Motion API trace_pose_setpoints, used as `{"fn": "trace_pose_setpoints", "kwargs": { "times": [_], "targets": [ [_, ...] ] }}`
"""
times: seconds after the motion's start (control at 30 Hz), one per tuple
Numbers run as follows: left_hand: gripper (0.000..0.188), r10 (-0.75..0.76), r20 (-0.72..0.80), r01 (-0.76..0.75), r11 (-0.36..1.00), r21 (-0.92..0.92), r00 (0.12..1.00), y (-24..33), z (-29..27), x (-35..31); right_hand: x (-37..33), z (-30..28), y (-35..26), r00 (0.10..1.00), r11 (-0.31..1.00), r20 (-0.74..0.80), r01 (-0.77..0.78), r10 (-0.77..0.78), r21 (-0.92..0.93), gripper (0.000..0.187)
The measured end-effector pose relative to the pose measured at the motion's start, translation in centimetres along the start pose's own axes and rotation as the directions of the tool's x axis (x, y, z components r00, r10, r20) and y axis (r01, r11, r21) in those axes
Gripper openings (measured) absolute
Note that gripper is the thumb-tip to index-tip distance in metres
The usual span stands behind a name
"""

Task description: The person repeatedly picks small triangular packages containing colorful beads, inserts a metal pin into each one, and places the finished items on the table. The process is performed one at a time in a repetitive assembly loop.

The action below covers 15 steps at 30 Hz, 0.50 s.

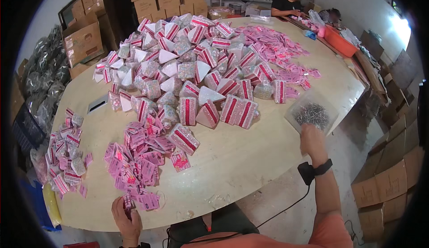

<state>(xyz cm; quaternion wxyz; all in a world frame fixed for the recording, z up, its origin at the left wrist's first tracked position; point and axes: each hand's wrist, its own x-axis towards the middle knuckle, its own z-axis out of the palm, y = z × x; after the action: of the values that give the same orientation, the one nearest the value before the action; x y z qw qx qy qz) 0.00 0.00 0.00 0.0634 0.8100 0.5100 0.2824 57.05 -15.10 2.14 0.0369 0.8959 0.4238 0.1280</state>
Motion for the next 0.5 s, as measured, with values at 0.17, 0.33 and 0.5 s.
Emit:
{"fn": "trace_pose_setpoints", "kwargs": {
  "times": [0.17, 0.33, 0.5],
  "targets": [
    [0.047, 0.023, 0.016, -0.022, 0.999, -0.050, 1.000, 1.9, 1.2, -1.5, -3.4, -4.7, -2.3, 0.990, 0.993, 0.075, 0.118, -0.118, 0.011, 0.019],
    [0.045, 0.059, -0.013, -0.060, 0.998, -0.021, 0.998, 0.9, 0.4, -0.9, -4.8, -4.4, -6.2, 0.988, 0.964, 0.013, 0.146, -0.153, 0.220, 0.008],
    [0.045, 0.045, -0.018, -0.046, 0.999, -0.025, 0.999, 1.1, 0.3, -0.9, -4.6, -6.8, -7.3, 0.950, 0.968, 0.212, 0.202, -0.230, 0.146, 0.012]
  ]
}}
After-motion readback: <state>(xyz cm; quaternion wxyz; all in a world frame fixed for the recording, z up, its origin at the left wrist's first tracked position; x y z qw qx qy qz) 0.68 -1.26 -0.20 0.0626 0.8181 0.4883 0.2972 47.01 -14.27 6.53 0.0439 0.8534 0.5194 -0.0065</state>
